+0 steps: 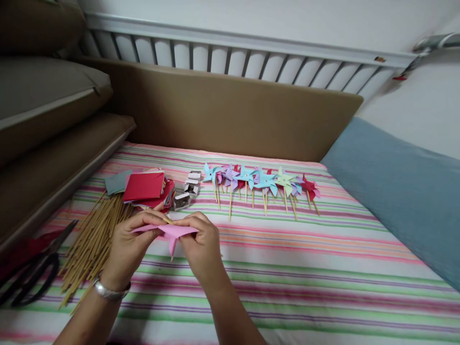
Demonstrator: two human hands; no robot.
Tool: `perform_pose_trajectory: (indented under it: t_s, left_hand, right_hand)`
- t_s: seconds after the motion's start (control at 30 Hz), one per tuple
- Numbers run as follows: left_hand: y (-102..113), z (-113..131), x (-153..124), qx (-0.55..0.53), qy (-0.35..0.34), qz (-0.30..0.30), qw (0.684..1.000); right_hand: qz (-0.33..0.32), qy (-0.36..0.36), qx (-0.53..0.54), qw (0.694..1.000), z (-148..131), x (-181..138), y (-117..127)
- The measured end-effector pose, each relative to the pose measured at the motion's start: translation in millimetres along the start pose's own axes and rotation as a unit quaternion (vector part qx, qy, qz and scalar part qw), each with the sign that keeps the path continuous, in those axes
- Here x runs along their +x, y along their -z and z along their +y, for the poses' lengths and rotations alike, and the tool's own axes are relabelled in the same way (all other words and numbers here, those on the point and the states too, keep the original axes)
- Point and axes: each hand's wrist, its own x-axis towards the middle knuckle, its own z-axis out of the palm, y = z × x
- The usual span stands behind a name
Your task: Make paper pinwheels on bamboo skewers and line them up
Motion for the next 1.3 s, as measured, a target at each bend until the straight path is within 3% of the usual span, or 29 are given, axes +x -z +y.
perform_pose_trajectory:
  t_s: [0.2,0.37,0.53,0.73,1.3]
  left_hand:
    - [-6,-12,3,-0.127,0.134,0.007,0.983]
    - [-10,-21,4,-0.175,0.204,0.068,0.961]
    - [-2,-22,9,-0.209,0.212,0.09,0.95]
    - [8,-29,14,-0.201,0.234,0.111,0.945]
    - [6,-25,17,-0.211,0.242,0.11,0.941]
  right_hand:
    - [-0.018,-0.065,0.018,0.998,13,3,-1]
    - [-0.046,-0.147,0.072,0.985,25,6,-3]
    - [-0.074,-0.184,0.039,0.979,29,8,-1]
    - [-0.062,-0.17,-0.031,0.983,40,7,0]
    - [-0.067,-0.152,-0.014,0.986,54,5,1]
